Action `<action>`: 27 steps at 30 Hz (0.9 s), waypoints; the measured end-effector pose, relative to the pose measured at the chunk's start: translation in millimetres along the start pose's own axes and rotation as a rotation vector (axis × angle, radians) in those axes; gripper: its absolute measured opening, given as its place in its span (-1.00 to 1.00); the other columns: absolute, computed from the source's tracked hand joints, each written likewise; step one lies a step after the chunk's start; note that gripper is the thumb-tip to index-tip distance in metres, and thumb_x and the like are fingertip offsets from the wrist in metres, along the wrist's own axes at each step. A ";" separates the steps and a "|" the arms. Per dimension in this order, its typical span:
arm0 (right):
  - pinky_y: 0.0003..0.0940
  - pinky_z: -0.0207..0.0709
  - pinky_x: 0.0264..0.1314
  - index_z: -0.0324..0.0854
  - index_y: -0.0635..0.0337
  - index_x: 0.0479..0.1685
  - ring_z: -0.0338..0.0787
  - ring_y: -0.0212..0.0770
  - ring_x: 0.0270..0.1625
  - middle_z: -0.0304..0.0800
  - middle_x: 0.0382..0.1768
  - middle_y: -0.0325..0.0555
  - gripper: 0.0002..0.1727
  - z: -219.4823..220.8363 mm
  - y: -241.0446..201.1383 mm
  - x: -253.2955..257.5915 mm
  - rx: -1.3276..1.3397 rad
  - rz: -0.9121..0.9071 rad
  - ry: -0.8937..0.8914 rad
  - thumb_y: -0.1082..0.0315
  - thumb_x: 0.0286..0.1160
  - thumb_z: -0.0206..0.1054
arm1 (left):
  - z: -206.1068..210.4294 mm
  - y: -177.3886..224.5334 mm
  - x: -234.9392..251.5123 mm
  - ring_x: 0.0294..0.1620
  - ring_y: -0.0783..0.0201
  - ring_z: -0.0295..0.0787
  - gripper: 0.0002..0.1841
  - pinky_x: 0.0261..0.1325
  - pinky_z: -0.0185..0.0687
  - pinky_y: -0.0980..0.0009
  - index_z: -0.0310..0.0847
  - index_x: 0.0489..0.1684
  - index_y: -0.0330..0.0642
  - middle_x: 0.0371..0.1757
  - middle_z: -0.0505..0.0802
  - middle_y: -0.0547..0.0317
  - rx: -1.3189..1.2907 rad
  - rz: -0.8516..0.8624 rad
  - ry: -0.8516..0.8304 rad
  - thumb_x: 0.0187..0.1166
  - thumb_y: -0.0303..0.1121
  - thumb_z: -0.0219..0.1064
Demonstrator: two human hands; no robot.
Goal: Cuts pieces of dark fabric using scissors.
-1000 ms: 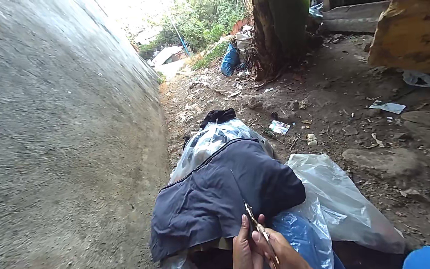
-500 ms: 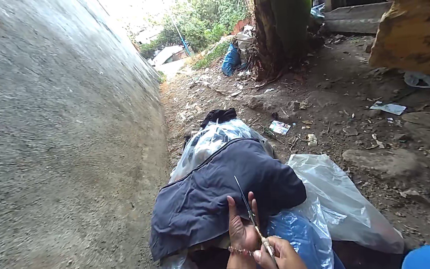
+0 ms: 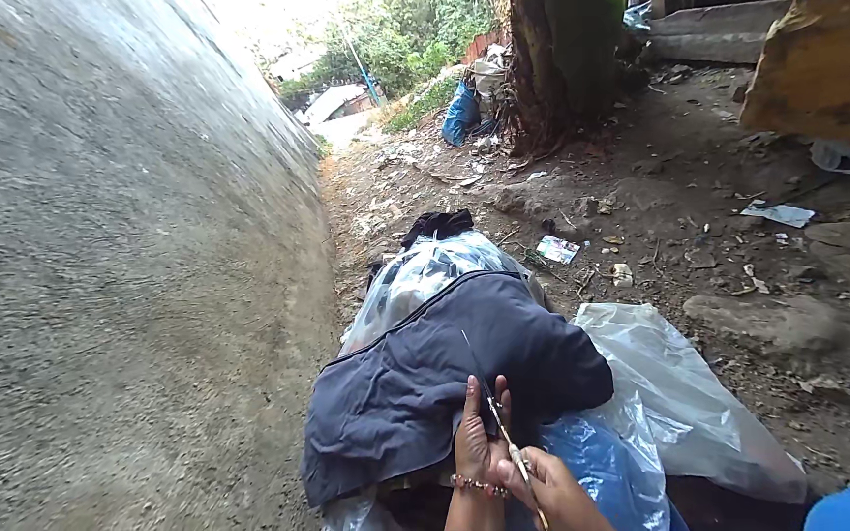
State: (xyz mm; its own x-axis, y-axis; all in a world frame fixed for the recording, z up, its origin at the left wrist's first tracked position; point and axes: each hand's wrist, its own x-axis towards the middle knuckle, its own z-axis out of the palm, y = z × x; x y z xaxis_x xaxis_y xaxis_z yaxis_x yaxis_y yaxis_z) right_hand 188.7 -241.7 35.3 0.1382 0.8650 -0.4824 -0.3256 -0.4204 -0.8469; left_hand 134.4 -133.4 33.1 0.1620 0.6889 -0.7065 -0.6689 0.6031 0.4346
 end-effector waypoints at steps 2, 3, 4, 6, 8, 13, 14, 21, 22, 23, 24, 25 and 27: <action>-0.55 0.31 -0.57 0.54 0.20 -0.37 0.37 -0.52 -0.66 0.41 -0.62 -0.39 -0.75 0.3 5.3 -5.4 0.024 -0.041 0.021 0.23 0.52 0.41 | -0.6 -0.6 1.1 -0.32 0.17 0.93 -0.80 -0.33 0.86 0.41 0.55 0.04 -0.21 -0.25 0.91 0.00 -0.018 -0.005 0.007 0.82 -0.26 0.12; -0.56 0.30 -0.59 0.56 0.19 -0.39 0.37 -0.54 -0.68 0.42 -0.64 -0.41 -0.77 0.1 7.4 -7.9 0.026 -0.059 0.030 0.24 0.47 0.43 | -1.3 -1.0 1.5 -0.32 0.17 0.94 -0.80 -0.33 0.87 0.40 0.56 0.02 -0.22 -0.24 0.91 -0.01 -0.030 -0.011 0.005 0.81 -0.27 0.14; -0.55 0.30 -0.59 0.57 0.20 -0.39 0.38 -0.53 -0.67 0.43 -0.64 -0.40 -0.77 -0.6 8.8 -9.6 0.020 -0.071 0.033 0.25 0.45 0.44 | -2.4 -1.5 2.2 -0.31 0.15 0.94 -0.80 -0.31 0.87 0.39 0.57 0.01 -0.23 -0.24 0.91 -0.02 -0.038 -0.015 -0.001 0.81 -0.28 0.14; -0.54 0.33 -0.56 0.60 0.23 -0.33 0.41 -0.52 -0.64 0.46 -0.61 -0.38 -0.77 -1.2 10.1 -8.8 0.007 -0.076 0.021 0.24 0.47 0.44 | -3.9 -2.3 2.8 -0.31 0.15 0.94 -0.80 -0.31 0.88 0.37 0.56 0.02 -0.24 -0.25 0.91 -0.02 -0.029 -0.005 -0.008 0.82 -0.29 0.13; -0.52 0.39 -0.49 0.59 0.27 -0.19 0.44 -0.50 -0.59 0.48 -0.54 -0.35 -0.72 -2.1 8.4 -1.8 0.009 -0.044 -0.026 0.17 0.60 0.36 | -4.5 -2.7 2.8 -0.32 0.15 0.94 -0.79 -0.30 0.88 0.37 0.55 0.02 -0.24 -0.26 0.91 -0.01 0.001 0.007 -0.012 0.83 -0.28 0.11; -0.57 0.36 -0.44 0.50 0.19 -0.09 0.41 -0.51 -0.54 0.41 -0.49 -0.37 -0.67 -3.8 -11.9 14.7 0.034 0.053 -0.069 0.07 0.79 0.12 | -8.1 -4.0 2.5 -0.36 0.19 0.93 -0.72 -0.33 0.86 0.41 0.59 -0.08 -0.23 -0.31 0.92 0.03 0.005 -0.015 -0.054 0.85 -0.23 0.07; -0.56 0.34 -0.47 0.51 0.20 -0.17 0.40 -0.50 -0.57 0.42 -0.52 -0.36 -0.68 -3.1 -12.6 15.1 0.022 0.046 -0.045 0.10 0.76 0.17 | -8.4 -3.7 3.3 -0.35 0.18 0.94 -0.73 -0.32 0.86 0.41 0.58 -0.07 -0.23 -0.30 0.91 0.01 -0.005 -0.020 -0.055 0.85 -0.23 0.07; -0.59 0.28 -0.63 0.58 0.17 -0.36 0.36 -0.55 -0.71 0.43 -0.67 -0.42 -0.80 -4.9 -2.6 2.2 0.020 -0.027 0.020 0.26 0.42 0.46 | -5.2 -4.0 1.3 -0.32 0.16 0.93 -0.78 -0.29 0.86 0.38 0.53 0.03 -0.25 -0.25 0.90 0.00 0.018 -0.011 0.020 0.83 -0.26 0.11; -0.57 0.31 -0.60 0.60 0.19 -0.33 0.38 -0.53 -0.69 0.45 -0.64 -0.40 -0.78 -4.8 -1.9 2.6 0.005 -0.029 0.014 0.25 0.44 0.46 | -6.0 -4.4 1.4 -0.32 0.16 0.93 -0.78 -0.29 0.86 0.38 0.53 0.04 -0.25 -0.25 0.90 -0.01 0.019 -0.008 0.016 0.83 -0.27 0.12; -0.54 0.35 -0.54 0.60 0.22 -0.28 0.42 -0.51 -0.64 0.48 -0.59 -0.36 -0.75 -5.1 -2.2 4.5 -0.005 -0.023 -0.004 0.21 0.48 0.45 | -7.2 -4.8 1.8 -0.32 0.15 0.93 -0.78 -0.29 0.87 0.38 0.54 0.04 -0.25 -0.25 0.90 -0.02 0.019 -0.007 0.003 0.83 -0.27 0.11; -0.53 0.40 -0.50 0.59 0.24 -0.22 0.45 -0.50 -0.60 0.50 -0.55 -0.35 -0.72 -5.3 -3.4 8.1 -0.003 -0.017 -0.028 0.17 0.54 0.40 | -7.9 -5.2 2.1 -0.34 0.16 0.93 -0.77 -0.31 0.86 0.39 0.55 -0.01 -0.24 -0.28 0.91 0.00 0.022 -0.008 -0.011 0.84 -0.25 0.10; -0.54 0.40 -0.47 0.56 0.22 -0.18 0.46 -0.50 -0.58 0.49 -0.53 -0.36 -0.70 -5.0 -6.7 12.1 0.002 -0.004 -0.050 0.12 0.63 0.32 | -9.4 -5.6 2.4 -0.35 0.18 0.93 -0.74 -0.32 0.86 0.41 0.56 -0.05 -0.23 -0.30 0.91 0.02 0.024 -0.014 -0.039 0.85 -0.23 0.07; -0.55 0.38 -0.44 0.51 0.21 -0.06 0.43 -0.50 -0.55 0.42 -0.51 -0.37 -0.65 -4.3 -17.1 19.9 0.019 0.037 -0.076 0.06 0.78 0.14 | -14.5 -7.1 3.4 -0.37 0.23 0.93 -0.67 -0.35 0.83 0.45 0.61 -0.12 -0.18 -0.32 0.93 0.07 0.027 -0.023 -0.118 0.88 -0.19 -0.01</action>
State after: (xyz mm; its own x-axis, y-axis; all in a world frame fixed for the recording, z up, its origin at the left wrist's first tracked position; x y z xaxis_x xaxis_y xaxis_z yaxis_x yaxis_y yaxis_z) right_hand 201.0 -218.5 39.2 0.0544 0.8676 -0.4943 -0.3472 -0.4477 -0.8240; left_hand 129.3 -141.2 19.6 0.2625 0.7161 -0.6468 -0.6447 0.6288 0.4347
